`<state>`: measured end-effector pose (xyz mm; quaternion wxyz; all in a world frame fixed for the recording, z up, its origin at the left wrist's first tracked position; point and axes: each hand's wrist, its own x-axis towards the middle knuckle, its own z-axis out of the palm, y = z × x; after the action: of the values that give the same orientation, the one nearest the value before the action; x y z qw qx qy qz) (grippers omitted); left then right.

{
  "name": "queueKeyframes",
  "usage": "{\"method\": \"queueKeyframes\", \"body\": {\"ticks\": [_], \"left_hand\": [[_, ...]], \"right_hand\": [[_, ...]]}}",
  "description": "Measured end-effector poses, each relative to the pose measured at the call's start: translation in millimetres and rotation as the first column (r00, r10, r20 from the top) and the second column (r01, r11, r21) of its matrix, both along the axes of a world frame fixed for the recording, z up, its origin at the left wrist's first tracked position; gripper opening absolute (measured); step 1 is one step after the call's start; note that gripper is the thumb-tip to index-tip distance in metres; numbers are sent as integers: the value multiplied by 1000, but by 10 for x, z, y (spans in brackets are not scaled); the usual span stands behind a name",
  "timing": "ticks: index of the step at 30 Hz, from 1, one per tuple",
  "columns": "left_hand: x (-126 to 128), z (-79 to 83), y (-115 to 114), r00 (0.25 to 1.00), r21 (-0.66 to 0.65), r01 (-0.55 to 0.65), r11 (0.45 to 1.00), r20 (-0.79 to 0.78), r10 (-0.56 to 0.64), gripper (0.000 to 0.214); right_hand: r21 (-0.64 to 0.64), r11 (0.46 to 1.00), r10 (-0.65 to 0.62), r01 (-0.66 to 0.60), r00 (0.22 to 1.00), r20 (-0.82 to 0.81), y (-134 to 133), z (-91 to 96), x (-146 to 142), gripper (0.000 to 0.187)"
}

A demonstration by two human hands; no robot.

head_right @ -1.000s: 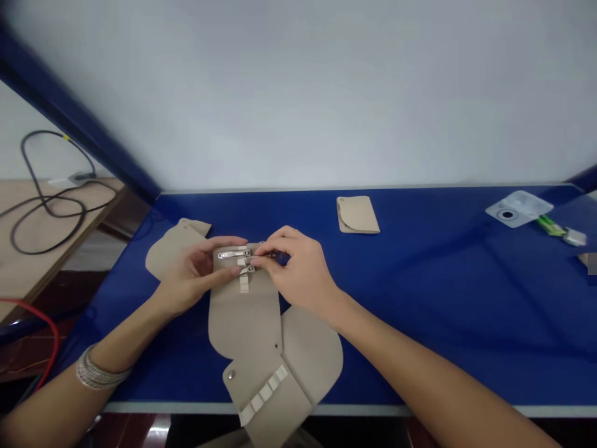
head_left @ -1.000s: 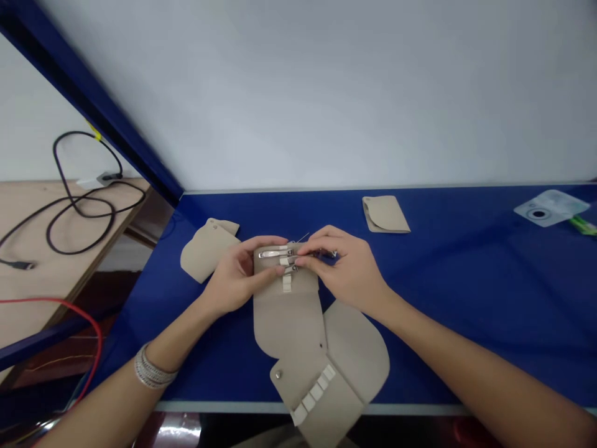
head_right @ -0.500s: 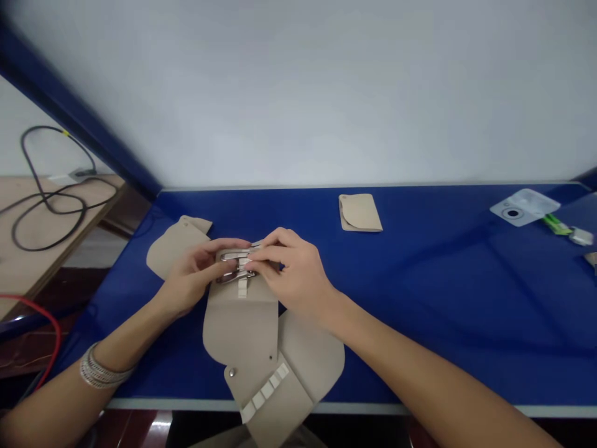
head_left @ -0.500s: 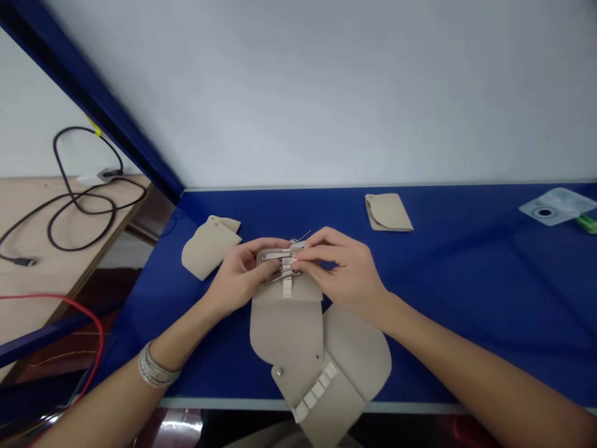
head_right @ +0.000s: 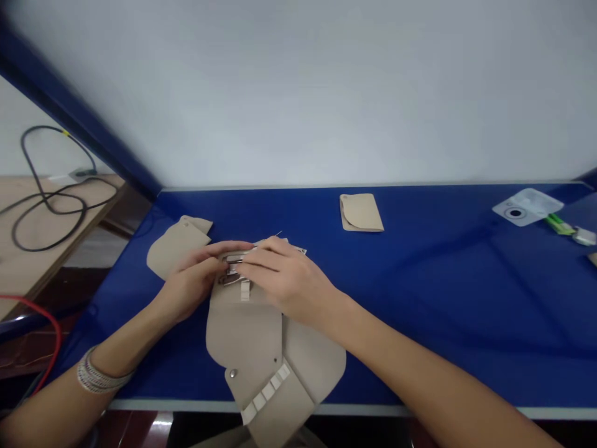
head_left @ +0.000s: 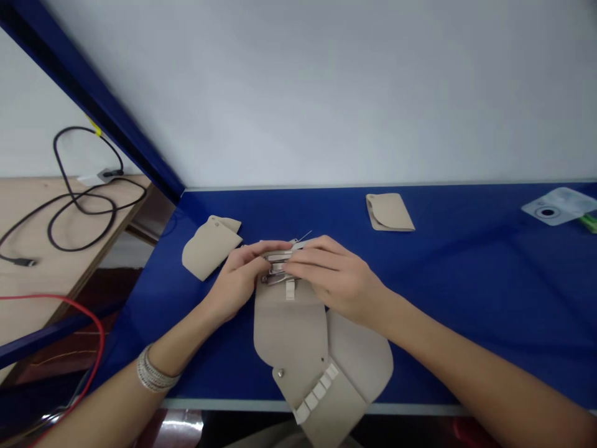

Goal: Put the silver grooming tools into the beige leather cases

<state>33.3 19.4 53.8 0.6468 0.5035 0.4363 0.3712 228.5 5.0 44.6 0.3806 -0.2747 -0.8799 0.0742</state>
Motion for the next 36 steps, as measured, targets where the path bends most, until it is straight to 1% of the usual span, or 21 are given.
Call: {"method": "queueKeyframes", "body": {"ticks": [3,5,6,7,9,10,11,12,14,15,17,19,22,24,26,28,30,34,36], "left_hand": [[-5,12,-11,1000,-32,15,999,12,-15,33],[-20,35,-1,1000,-51,9,999,22,-8,33],[-31,48,15,999,-64,-12,998,31,14,35],[-45,63,38,997,-73,-57,996,43,60,38],[-80,90,105,973,-99,-214,972,66,221,44],[-100,102,145,947,-126,-301,945,75,311,46],[-122,112,188,916,-165,-375,912,84,392,45],[-146,121,230,890,-211,-421,882,93,447,40],[-198,138,302,862,-288,-442,849,125,491,26],[-226,149,329,857,-315,-434,844,145,495,19],[-284,186,366,835,-354,-435,828,186,518,13],[-335,248,383,795,-394,-449,802,233,560,11],[-374,358,384,730,-414,-459,786,328,599,20],[-366,397,374,725,-405,-460,790,343,598,24],[-336,391,354,749,-366,-463,808,326,577,27],[-295,358,322,789,-290,-440,850,328,520,25],[-250,330,275,830,-216,-393,894,335,446,26],[-174,322,167,894,-156,-310,938,289,343,39],[-159,308,134,922,-123,-253,959,270,278,43]], "right_hand": [[-37,999,7,-9,999,-39,21,-1,-42,29],[-84,996,-51,44,994,-93,56,51,-6,28],[-112,988,-118,104,985,-128,85,85,40,27],[-147,973,-202,179,966,-159,121,118,104,25],[-237,904,-398,356,902,-167,212,156,272,19],[-288,864,-459,413,881,-116,261,154,365,17],[-345,826,-484,446,875,-28,307,136,454,15],[-396,791,-478,465,875,74,349,106,533,15],[-468,745,-419,474,880,224,404,27,639,24],[-484,737,-390,471,882,263,416,-11,662,29],[-471,756,-368,455,890,269,408,-61,646,32],[-405,801,-382,441,897,223,371,-75,569,30],[-287,866,-378,410,912,161,300,-62,409,27],[-232,902,-333,365,928,168,263,-66,309,30],[-191,924,-295,332,935,198,244,-93,226,30],[-157,930,-291,332,928,234,247,-136,159,26],[-129,927,-314,353,915,253,267,-178,114,20],[-153,915,-318,375,899,302,316,-200,103,25],[-171,920,-283,352,901,330,319,-178,126,20]]}}
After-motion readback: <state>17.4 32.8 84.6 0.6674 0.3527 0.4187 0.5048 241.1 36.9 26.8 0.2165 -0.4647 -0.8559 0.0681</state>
